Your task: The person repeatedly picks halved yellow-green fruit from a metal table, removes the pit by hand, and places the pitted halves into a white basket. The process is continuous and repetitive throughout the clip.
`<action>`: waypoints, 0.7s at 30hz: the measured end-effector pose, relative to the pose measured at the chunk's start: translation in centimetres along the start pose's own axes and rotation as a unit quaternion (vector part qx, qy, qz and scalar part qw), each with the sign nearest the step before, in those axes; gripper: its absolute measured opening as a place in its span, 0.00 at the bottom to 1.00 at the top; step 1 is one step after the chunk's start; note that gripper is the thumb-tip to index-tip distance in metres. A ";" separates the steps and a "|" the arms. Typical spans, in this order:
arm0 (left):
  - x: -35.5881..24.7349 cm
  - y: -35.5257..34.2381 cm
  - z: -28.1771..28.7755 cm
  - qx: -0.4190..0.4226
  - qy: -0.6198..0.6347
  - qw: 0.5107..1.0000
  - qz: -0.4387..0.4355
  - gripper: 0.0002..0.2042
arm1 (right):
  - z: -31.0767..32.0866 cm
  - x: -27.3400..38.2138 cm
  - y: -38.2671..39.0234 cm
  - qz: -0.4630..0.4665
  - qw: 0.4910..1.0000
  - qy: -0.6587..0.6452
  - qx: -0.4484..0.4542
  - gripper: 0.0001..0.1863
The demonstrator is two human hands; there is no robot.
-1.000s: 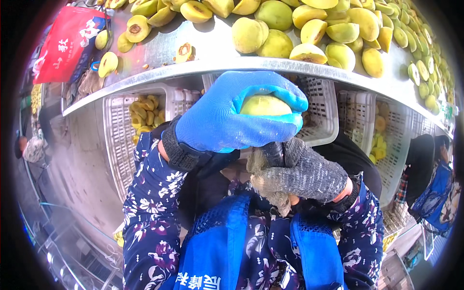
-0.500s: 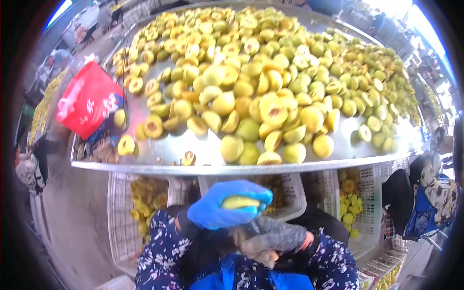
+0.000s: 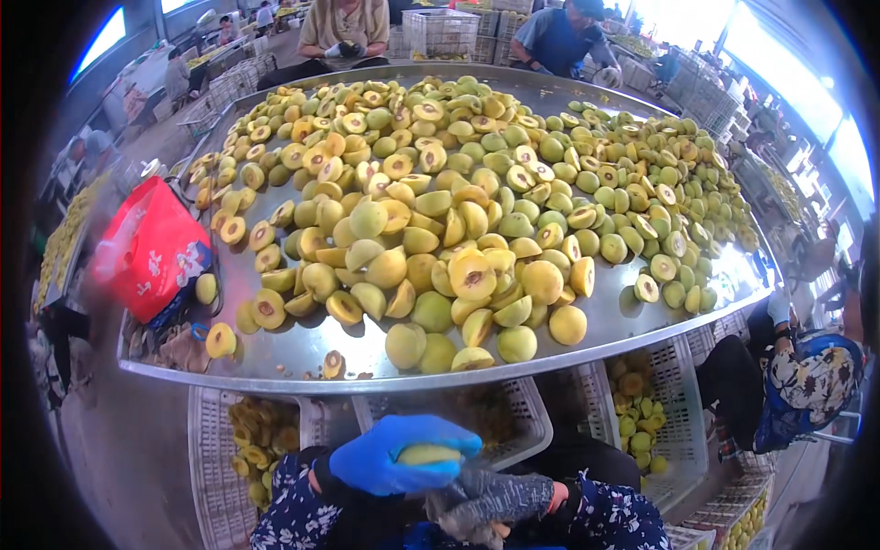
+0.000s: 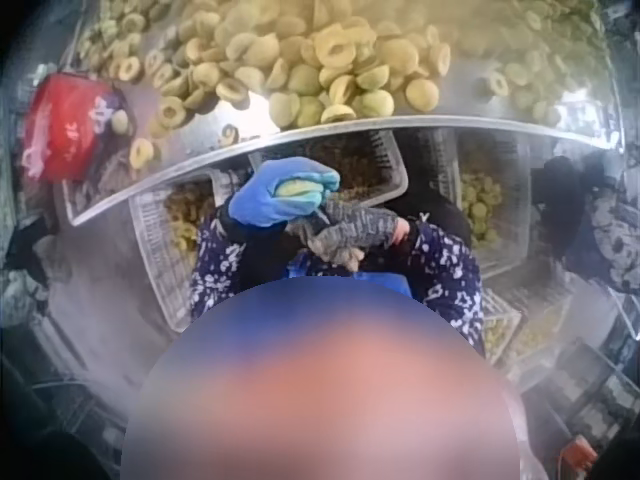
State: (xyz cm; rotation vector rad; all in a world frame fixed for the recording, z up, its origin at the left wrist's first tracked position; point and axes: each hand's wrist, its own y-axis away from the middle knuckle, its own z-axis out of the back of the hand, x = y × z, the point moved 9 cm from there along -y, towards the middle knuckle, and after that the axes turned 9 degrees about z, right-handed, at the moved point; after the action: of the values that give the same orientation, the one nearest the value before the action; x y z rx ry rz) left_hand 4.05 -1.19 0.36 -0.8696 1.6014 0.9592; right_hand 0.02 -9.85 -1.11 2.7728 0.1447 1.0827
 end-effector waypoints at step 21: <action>-4.4 2.1 -0.5 -0.055 0.138 0.979 -0.141 0.21 | -3.1 1.2 -0.9 0.090 0.994 -0.020 0.052 0.15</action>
State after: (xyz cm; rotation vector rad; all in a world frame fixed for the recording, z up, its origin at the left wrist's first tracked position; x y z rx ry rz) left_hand 2.91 -0.41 5.07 -1.3152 1.6102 0.7543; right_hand -1.25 -8.48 1.74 2.9452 -0.0560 1.0883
